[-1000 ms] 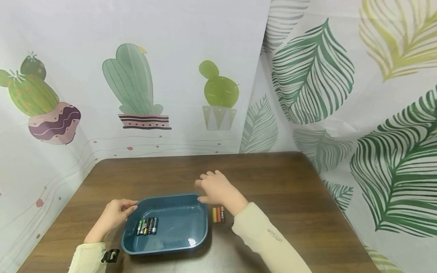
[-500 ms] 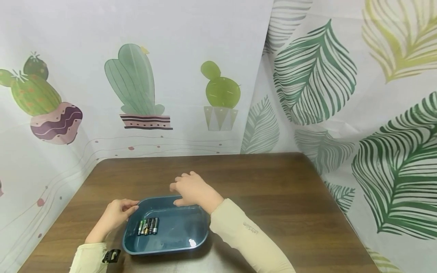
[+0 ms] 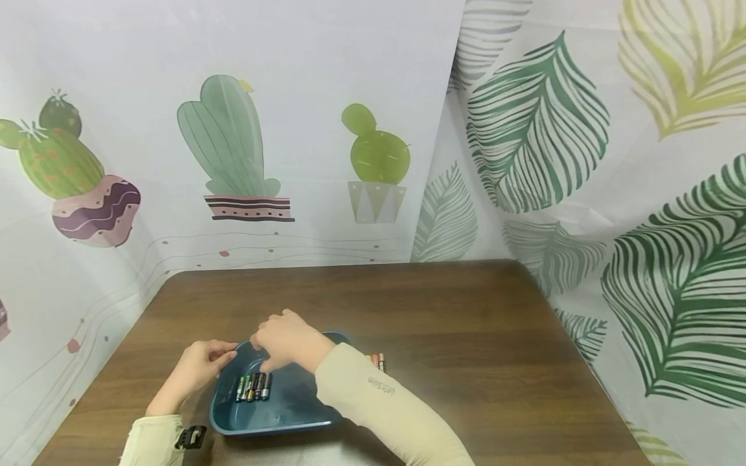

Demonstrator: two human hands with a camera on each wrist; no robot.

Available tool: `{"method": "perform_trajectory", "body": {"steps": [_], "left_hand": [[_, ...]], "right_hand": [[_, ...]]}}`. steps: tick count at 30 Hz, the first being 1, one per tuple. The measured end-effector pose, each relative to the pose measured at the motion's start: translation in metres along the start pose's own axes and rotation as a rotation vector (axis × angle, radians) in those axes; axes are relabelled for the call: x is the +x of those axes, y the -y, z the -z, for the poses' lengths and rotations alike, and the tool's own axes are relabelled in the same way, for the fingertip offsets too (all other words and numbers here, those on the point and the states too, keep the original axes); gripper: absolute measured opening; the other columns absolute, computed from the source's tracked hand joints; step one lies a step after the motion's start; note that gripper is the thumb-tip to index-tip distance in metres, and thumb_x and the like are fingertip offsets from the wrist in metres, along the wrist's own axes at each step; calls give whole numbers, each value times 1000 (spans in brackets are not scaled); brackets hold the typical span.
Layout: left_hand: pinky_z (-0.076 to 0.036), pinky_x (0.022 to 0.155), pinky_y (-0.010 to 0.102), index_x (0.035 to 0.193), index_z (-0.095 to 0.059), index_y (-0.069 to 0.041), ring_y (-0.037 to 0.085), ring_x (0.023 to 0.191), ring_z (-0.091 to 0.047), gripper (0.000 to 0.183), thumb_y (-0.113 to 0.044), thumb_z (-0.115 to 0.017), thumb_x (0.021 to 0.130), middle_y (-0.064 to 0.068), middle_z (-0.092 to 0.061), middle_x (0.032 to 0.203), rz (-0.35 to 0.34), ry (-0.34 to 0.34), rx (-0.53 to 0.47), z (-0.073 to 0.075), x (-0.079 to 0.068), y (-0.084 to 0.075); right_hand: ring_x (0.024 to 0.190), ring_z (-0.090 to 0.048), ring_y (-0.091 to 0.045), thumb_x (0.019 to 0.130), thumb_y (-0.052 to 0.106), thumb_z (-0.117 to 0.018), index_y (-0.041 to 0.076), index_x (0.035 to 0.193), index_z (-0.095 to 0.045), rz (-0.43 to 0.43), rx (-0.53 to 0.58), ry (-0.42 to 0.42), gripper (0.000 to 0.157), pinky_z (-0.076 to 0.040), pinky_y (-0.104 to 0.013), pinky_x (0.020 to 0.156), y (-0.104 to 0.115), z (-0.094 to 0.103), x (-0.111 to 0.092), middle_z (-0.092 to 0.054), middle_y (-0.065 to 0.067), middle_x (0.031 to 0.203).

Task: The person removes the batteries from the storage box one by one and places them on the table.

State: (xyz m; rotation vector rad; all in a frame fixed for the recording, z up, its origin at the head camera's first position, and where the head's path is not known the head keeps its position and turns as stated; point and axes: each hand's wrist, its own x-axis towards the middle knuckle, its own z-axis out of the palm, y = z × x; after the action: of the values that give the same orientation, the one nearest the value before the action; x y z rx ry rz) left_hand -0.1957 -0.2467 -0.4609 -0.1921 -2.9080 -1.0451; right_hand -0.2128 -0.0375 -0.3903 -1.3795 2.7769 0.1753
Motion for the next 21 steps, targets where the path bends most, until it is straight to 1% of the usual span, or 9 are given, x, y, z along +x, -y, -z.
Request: {"method": "perform_trajectory", "body": {"steps": [4, 8, 10, 16, 21], "left_hand": [[-41, 44, 24, 95, -67, -1, 11, 50, -49, 17, -7, -63, 80, 6, -62, 74, 2, 3, 1, 0, 0, 0], [-42, 45, 23, 95, -67, -1, 11, 50, -50, 17, -7, -63, 80, 6, -63, 73, -8, -5, 2, 0, 0, 1], [-42, 45, 23, 94, -68, -1, 10, 50, -50, 16, -7, -63, 79, 6, -63, 73, -18, -11, 5, 0, 0, 1], [-41, 45, 23, 94, -68, -2, 9, 51, -50, 17, -8, -63, 80, 5, -63, 75, -33, -15, 18, 0, 0, 2], [-41, 44, 23, 95, -67, -2, 10, 51, -49, 17, -8, -63, 80, 5, -62, 74, -24, -5, 9, 1, 0, 2]], "right_hand": [[94, -50, -7, 73, 54, -61, 32, 106, -60, 6, -21, 57, 39, -35, -34, 91, 9, -10, 12, -57, 16, 97], [88, -50, -6, 70, 57, -62, 35, 103, -61, -15, -46, 118, 40, -36, -30, 83, 16, -21, 22, -57, 18, 90], [88, -50, -6, 68, 59, -63, 35, 104, -60, -20, -55, 142, 43, -36, -29, 81, 17, -26, 25, -58, 19, 91], [92, -50, -6, 63, 65, -62, 37, 108, -58, -51, -102, 199, 53, -34, -29, 84, 23, -32, 31, -58, 19, 97], [88, -51, -7, 60, 67, -63, 37, 101, -61, -84, -173, 221, 51, -35, -29, 83, 28, -38, 33, -59, 17, 94]]}}
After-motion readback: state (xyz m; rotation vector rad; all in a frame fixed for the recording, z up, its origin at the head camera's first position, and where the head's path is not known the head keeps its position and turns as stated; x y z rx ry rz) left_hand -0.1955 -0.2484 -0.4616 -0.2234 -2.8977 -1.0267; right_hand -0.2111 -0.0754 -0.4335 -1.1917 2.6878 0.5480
